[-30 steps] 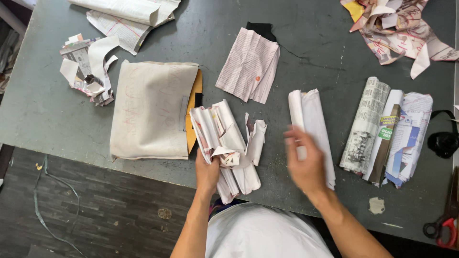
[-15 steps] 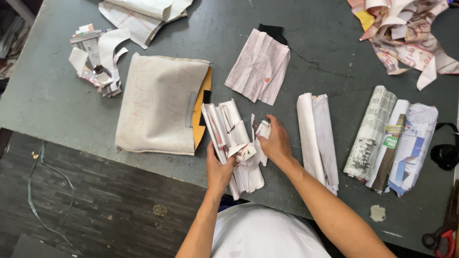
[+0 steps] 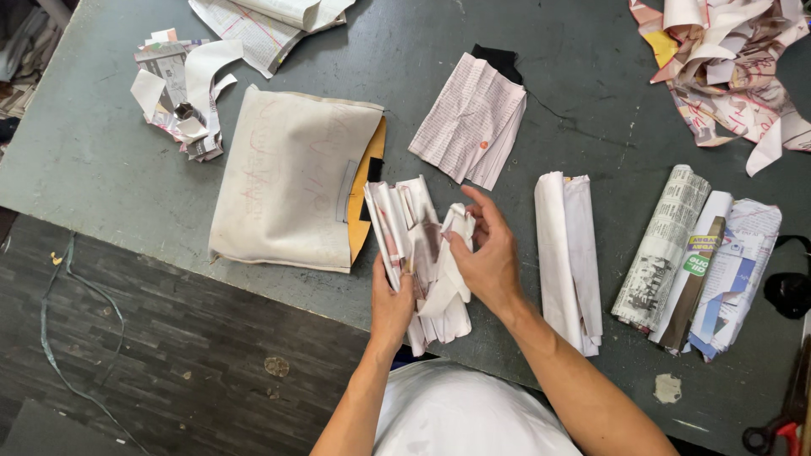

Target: The person folds multiple newspaper sheets on a workbench, aligns edges, and stacks them. They then roll the folded newspapers into tight cylinders and place the rolled bundles into a fabric bag.

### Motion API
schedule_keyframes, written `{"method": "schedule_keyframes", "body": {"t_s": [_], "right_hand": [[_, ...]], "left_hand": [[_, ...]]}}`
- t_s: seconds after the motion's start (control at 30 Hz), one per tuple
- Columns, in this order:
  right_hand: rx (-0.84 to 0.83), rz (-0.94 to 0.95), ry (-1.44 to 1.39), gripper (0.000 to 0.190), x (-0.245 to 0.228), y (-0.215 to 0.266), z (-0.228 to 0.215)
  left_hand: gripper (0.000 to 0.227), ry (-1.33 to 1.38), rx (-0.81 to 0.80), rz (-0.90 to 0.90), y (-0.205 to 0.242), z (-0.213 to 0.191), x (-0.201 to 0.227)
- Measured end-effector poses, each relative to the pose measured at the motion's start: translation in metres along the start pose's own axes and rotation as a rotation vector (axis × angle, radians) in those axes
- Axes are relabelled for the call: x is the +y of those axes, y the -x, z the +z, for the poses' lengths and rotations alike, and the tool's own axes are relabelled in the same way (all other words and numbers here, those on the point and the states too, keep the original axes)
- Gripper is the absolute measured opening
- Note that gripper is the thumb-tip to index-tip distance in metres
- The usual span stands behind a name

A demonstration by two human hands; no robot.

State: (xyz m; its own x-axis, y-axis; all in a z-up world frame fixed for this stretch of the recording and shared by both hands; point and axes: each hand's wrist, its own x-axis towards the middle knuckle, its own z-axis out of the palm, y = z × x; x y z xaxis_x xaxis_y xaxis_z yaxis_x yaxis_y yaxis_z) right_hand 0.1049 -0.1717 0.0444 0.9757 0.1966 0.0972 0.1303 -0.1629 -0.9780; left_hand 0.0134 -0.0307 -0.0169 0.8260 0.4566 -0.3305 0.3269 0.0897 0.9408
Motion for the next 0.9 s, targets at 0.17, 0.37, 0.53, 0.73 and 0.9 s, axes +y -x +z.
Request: {"method": "schedule_keyframes", "body": {"t_s": [0.17, 0.37, 0.53, 0.73, 0.9], "right_hand": [[0.048, 0.026, 0.183, 0.064, 0.018, -0.002, 0.036], [0.093, -0.115, 0.547, 0.033, 0.041, 0.006, 0.053], [-0.068, 0.14, 0.427, 0.028, 0.03, 0.005, 0.043], [-0.132, -0.018, 0.492, 0.051, 0.016, 0.03, 0.029], [-0.096, -0.149, 0.607, 0.06, 0.024, 0.046, 0.03]], "left_hand": [[0.054, -0.123, 0.048, 0.065, 0.001, 0.007, -0.001], [0.072, -0.32, 0.041, 0.179, 0.014, 0.014, 0.005], [0.06, -0.24, 0.001, 0.077, 0.014, 0.01, 0.002], [0.054, -0.296, -0.028, 0.252, 0.011, 0.009, -0.009], [0.055, -0.247, -0.041, 0.088, 0.011, 0.012, -0.007]]}}
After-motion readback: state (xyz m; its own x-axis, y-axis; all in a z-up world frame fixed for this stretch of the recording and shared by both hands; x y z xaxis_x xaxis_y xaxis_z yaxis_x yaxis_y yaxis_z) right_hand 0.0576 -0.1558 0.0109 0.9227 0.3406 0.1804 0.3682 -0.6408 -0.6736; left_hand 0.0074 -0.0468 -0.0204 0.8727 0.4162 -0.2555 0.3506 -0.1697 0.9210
